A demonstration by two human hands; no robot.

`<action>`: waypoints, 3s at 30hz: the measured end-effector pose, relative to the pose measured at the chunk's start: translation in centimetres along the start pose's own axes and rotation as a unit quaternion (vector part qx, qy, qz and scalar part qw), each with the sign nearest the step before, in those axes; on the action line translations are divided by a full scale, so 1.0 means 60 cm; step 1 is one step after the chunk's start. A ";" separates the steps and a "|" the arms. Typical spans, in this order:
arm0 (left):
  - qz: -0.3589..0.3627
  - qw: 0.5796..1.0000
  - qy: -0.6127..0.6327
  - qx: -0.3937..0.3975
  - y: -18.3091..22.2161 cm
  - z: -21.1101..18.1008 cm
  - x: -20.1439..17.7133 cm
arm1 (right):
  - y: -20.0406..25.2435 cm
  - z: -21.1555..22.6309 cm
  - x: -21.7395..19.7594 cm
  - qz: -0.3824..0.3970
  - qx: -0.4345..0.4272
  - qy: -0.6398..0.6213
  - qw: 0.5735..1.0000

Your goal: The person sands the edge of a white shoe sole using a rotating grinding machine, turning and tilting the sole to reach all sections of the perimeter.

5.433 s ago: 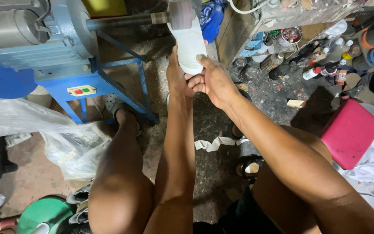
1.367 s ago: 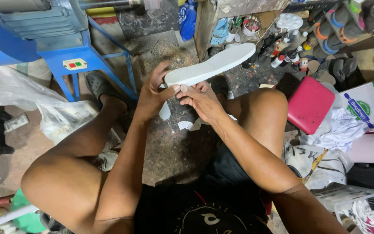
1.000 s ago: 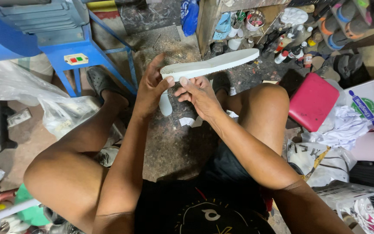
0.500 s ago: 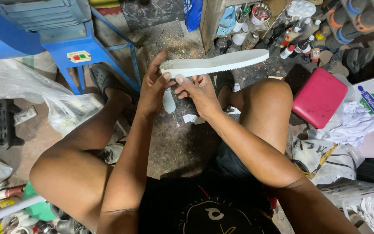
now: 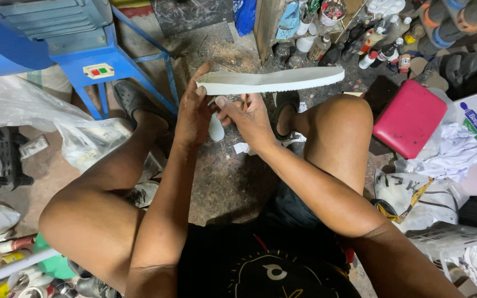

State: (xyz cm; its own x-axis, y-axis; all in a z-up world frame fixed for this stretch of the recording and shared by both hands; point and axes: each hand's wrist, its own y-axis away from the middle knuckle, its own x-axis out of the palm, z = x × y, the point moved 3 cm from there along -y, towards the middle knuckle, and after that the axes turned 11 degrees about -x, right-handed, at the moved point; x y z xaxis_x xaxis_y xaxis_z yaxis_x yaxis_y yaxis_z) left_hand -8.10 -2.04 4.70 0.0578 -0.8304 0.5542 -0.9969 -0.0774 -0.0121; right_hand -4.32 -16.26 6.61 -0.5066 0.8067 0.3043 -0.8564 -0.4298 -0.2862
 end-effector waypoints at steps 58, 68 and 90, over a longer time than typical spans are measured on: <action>-0.315 0.924 0.218 0.017 -0.059 0.042 -0.093 | 0.041 0.055 0.041 0.135 -0.034 0.126 0.982; -0.254 0.952 0.171 0.011 -0.045 0.015 -0.065 | 0.042 0.074 0.043 0.170 -0.182 0.172 0.953; 0.024 0.981 0.003 0.193 -0.019 -0.077 0.021 | 0.053 0.080 0.056 0.186 0.245 -0.340 0.889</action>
State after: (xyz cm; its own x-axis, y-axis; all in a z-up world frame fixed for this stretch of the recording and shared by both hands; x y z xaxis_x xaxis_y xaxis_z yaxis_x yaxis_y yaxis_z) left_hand -7.13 -0.43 9.27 0.0109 -0.8352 0.5499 -0.9038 -0.2435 -0.3520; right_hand -9.23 -16.87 11.10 -0.5649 0.2116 0.7976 -0.4729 -0.8751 -0.1027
